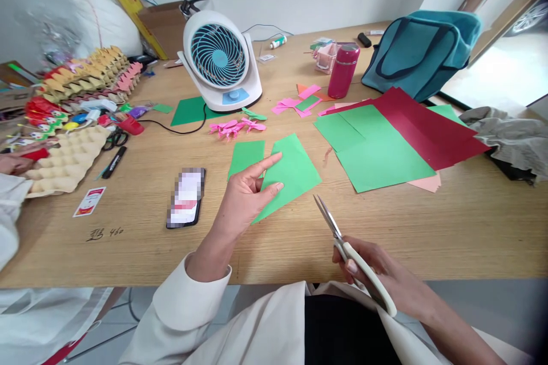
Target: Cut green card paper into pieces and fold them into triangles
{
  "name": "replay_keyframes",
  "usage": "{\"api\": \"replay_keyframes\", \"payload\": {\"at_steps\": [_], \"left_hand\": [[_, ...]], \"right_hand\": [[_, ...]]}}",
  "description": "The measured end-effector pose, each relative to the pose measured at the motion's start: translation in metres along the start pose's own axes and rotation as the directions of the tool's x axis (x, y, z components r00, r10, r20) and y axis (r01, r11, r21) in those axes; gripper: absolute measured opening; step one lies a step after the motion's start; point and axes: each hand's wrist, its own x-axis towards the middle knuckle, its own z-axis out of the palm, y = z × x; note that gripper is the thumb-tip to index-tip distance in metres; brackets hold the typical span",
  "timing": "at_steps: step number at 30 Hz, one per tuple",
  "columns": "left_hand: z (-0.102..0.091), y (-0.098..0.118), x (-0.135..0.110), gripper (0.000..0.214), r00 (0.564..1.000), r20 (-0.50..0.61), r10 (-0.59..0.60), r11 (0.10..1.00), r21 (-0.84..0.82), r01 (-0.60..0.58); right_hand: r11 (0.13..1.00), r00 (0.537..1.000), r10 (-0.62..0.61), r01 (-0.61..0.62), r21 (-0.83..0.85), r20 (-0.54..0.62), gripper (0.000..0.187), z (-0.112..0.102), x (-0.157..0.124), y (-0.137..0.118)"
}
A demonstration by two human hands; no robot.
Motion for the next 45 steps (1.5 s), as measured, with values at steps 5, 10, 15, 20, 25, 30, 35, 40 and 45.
{"api": "replay_keyframes", "payload": {"at_steps": [5,10,15,20,25,30,35,40,45], "left_hand": [[-0.001,0.000,-0.005,0.062,0.999,0.031,-0.031,0.998,0.056,0.030],[-0.002,-0.002,-0.007,0.063,0.996,0.090,0.003,0.991,0.135,-0.016],[0.000,-0.007,-0.010,0.064,0.989,0.147,0.023,0.989,0.141,-0.044],[0.003,-0.009,-0.013,0.063,0.985,0.161,0.058,0.983,0.165,-0.085],[0.004,-0.008,-0.015,0.063,0.983,0.168,0.068,0.978,0.183,-0.099],[0.005,-0.007,-0.016,0.064,0.982,0.178,0.059,0.978,0.185,-0.092],[0.005,-0.007,-0.016,0.064,0.984,0.165,0.073,0.973,0.206,-0.107],[0.004,-0.007,-0.017,0.064,0.984,0.167,0.061,0.970,0.223,-0.098],[0.005,-0.006,-0.018,0.064,0.984,0.162,0.071,0.964,0.243,-0.110]], "right_hand": [[1.000,1.000,-0.007,0.007,0.016,0.009,0.030,0.004,0.002,-0.006],[0.998,0.998,0.028,-0.030,0.054,0.051,0.039,0.007,0.006,-0.012],[0.994,0.998,0.004,-0.011,0.106,0.067,0.041,0.009,0.010,-0.013],[0.988,0.996,0.033,-0.045,0.146,0.084,0.044,0.011,0.012,-0.017],[0.989,0.996,0.067,-0.074,0.127,0.064,0.049,0.012,0.013,-0.020],[0.983,0.995,0.069,-0.079,0.163,0.069,0.047,0.013,0.013,-0.019],[0.978,0.995,0.060,-0.075,0.194,0.082,0.048,0.014,0.014,-0.020],[0.972,0.994,0.071,-0.086,0.220,0.078,0.047,0.015,0.014,-0.022],[0.964,0.994,0.085,-0.099,0.248,0.068,0.045,0.016,0.012,-0.023]]}}
